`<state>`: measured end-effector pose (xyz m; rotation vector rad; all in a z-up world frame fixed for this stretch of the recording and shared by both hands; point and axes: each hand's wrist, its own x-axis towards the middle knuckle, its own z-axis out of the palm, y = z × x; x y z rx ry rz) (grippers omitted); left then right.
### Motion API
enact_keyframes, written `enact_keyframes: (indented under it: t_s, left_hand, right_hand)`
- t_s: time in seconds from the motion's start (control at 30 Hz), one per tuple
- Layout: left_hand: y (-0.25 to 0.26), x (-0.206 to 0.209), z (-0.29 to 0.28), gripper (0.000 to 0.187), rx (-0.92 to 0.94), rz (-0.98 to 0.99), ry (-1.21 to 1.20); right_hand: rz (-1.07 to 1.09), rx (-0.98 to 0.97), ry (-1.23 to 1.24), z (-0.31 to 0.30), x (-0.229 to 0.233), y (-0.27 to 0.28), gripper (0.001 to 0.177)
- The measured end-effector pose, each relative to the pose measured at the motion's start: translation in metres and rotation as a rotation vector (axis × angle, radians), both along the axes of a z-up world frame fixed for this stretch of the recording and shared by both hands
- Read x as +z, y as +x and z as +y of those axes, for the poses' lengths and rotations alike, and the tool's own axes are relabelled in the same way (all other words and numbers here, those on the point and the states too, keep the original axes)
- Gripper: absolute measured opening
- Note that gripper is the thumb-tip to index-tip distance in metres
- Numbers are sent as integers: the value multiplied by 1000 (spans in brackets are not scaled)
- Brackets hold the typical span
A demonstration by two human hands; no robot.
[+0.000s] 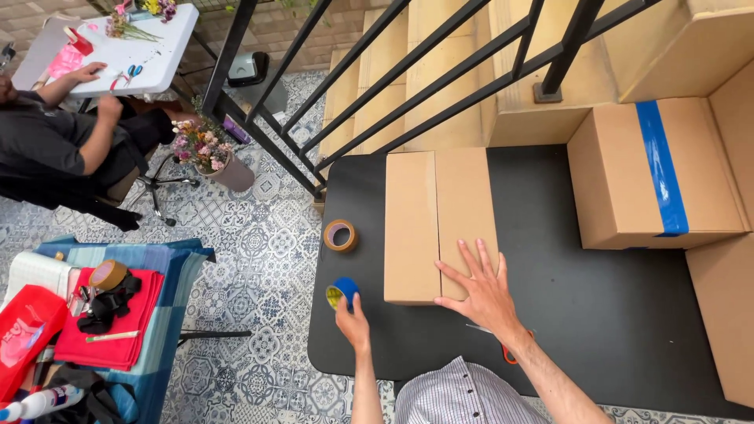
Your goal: The person folds a flat cardboard box into shape and seals the bottom and top with blue adhesive tape using scissors.
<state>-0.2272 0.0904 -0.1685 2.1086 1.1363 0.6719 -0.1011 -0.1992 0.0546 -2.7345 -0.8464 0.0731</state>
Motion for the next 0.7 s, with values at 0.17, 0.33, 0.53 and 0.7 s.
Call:
enact_keyframes:
  t_s: [0.17, 0.33, 0.53, 0.7]
  left_hand:
    - [50, 124, -9, 32, -99, -367, -200]
    - [88, 212, -66, 12, -472, -524, -279]
    - [120, 191, -118, 19, -779, -449, -681]
    - [121, 199, -116, 28, -839, -368, -778]
  right_hand:
    - [82, -30, -14, 3, 5, 0, 77]
    - [104, -49, 2, 2, 0, -1, 77]
    - [72, -88, 86, 2, -10, 0, 83]
    - [180, -130, 424, -8, -13, 5, 100]
